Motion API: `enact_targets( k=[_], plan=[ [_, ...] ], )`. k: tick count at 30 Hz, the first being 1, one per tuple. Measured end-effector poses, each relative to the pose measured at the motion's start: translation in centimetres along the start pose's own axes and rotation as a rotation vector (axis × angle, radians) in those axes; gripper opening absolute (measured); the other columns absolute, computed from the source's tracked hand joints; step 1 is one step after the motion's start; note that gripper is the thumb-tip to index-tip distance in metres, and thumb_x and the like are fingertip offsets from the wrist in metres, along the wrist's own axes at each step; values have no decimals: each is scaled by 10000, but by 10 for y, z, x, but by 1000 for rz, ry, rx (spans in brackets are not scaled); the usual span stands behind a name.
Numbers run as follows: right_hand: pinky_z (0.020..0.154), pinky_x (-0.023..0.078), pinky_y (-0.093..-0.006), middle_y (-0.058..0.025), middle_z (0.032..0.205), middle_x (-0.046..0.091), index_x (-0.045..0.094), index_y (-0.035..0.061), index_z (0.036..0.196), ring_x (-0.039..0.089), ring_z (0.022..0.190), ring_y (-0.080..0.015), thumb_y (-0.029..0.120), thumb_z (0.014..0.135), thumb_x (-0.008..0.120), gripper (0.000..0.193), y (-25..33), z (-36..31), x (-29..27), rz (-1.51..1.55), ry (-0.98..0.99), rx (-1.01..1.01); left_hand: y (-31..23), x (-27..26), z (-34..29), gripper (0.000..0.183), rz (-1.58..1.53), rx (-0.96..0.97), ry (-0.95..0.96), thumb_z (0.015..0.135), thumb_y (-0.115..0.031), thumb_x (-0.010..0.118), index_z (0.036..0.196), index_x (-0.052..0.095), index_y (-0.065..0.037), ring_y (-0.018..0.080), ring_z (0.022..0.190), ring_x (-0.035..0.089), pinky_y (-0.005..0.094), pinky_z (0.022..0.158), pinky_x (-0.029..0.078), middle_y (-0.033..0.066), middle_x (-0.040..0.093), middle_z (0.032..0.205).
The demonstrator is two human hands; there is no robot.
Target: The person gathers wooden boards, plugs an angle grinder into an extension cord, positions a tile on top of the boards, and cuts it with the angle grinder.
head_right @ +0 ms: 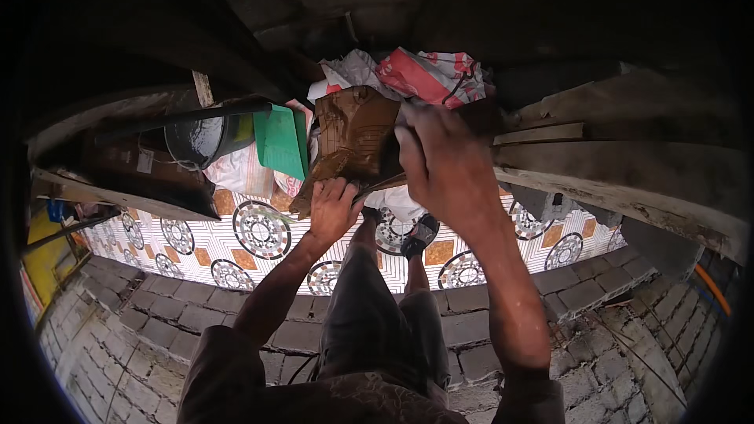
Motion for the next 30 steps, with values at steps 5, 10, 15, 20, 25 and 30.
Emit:
enact_targets(
  k=[5,10,15,20,25,30],
  plan=[
    [758,489,-465,-233,915,608,585,-32,972,604,875,-393,184,863,543,246,-64,64,70,-373,166,-21,-13,-3,19,252,-35,67,-101,711,-205,710,891,571,-96,268,878,533,407,791,367,84,514,882],
    [820,510,-416,-168,1019,656,678,22,949,636,926,-324,320,811,610,336,-117,75,150,-538,654,196,-11,7,3,253,-56,85,-62,694,-202,708,879,570,-99,262,875,530,407,795,365,80,506,874],
    [888,433,-575,-270,1266,494,452,-31,1298,488,1174,-415,214,851,541,518,-205,64,174,-739,414,301,-22,14,8,252,-108,89,-98,671,-197,713,843,556,-101,263,826,520,413,780,365,73,486,825],
    [893,481,-465,-218,1202,577,457,6,1285,594,1069,-352,113,839,544,467,-211,47,213,-403,490,518,-2,28,-11,242,-43,93,-94,688,-207,720,801,536,-98,276,799,508,422,749,363,82,478,806],
    [789,507,-447,-125,1019,679,671,74,1014,648,981,-290,126,836,533,232,-190,41,223,-464,554,302,5,35,-18,203,-43,90,-18,687,-182,636,854,557,-97,266,826,507,407,755,356,80,477,832],
    [430,448,-475,-57,627,651,695,117,672,652,612,-238,178,725,610,117,-195,66,170,-934,584,325,12,31,-19,208,-48,95,20,689,-178,634,867,557,-101,256,834,508,401,757,356,73,481,835]
  ],
)
Point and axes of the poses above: each hand's wrist, its own z-axis towards the middle knuckle, its own x-axis out of the palm, y = z × x, the point moved 8 cm from there along z, towards the middle knuckle
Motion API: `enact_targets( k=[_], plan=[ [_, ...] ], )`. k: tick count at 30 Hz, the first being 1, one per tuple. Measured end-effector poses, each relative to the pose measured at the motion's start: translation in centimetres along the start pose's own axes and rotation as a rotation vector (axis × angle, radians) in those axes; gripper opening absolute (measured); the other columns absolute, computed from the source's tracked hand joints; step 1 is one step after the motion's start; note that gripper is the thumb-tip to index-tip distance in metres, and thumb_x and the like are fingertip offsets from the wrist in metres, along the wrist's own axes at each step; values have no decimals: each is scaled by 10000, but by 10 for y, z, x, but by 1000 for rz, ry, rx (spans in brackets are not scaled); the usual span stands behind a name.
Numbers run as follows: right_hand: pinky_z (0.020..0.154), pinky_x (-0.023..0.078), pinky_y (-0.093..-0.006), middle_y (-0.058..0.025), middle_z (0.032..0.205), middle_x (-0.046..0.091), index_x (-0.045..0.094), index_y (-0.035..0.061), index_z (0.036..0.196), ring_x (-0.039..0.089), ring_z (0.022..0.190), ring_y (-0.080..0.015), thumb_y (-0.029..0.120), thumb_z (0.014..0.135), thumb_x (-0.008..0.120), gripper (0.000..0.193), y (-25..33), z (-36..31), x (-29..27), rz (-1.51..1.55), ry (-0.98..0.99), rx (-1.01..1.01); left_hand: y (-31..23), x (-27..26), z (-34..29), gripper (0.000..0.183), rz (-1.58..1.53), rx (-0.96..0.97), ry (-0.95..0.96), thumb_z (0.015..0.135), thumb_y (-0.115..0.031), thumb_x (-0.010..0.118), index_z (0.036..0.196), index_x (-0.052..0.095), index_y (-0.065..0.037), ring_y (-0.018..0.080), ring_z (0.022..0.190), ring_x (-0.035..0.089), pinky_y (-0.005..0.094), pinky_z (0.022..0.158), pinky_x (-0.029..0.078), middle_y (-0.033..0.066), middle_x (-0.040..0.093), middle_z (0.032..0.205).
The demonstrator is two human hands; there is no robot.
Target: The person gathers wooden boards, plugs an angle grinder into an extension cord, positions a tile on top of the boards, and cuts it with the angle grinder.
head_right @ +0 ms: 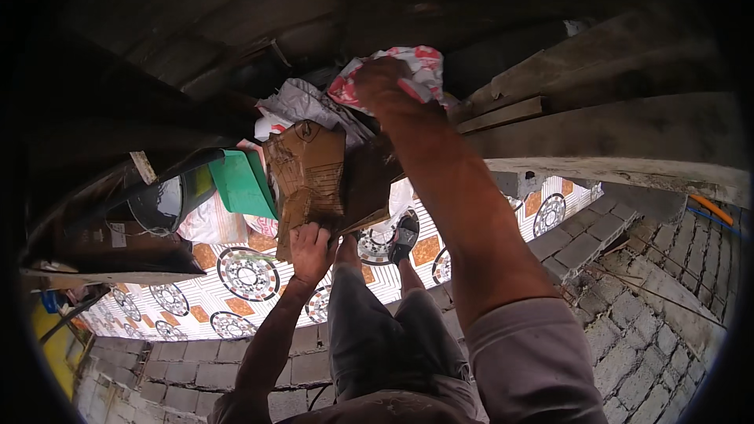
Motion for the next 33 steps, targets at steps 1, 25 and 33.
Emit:
enact_targets(
  k=[1,25,33],
  plan=[
    [585,494,-445,-78,802,674,704,115,809,661,770,-244,226,797,543,196,-31,4,8,-7,80,38,-11,-2,7,209,-30,21,1,689,-175,633,870,556,-104,252,834,508,400,758,356,70,480,833],
    [863,496,-418,-213,1075,628,650,32,1063,617,961,-347,276,797,599,365,-68,26,0,484,49,-430,10,-61,77,319,-17,-88,15,763,-199,652,1051,534,-134,275,951,596,417,864,379,97,593,933],
    [818,465,-437,-252,979,605,610,-33,997,580,920,-414,167,860,563,247,-20,-104,-159,558,-562,-277,32,-73,147,424,-76,-340,14,749,-158,676,1143,522,-124,334,1021,608,548,962,352,163,637,1021]
  ],
)
Point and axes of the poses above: each hand's wrist, its own z-axis towards the middle knuckle, its own x-axis out of the palm, y = z × x, the point moved 8 cm from there along z, towards the middle knuckle
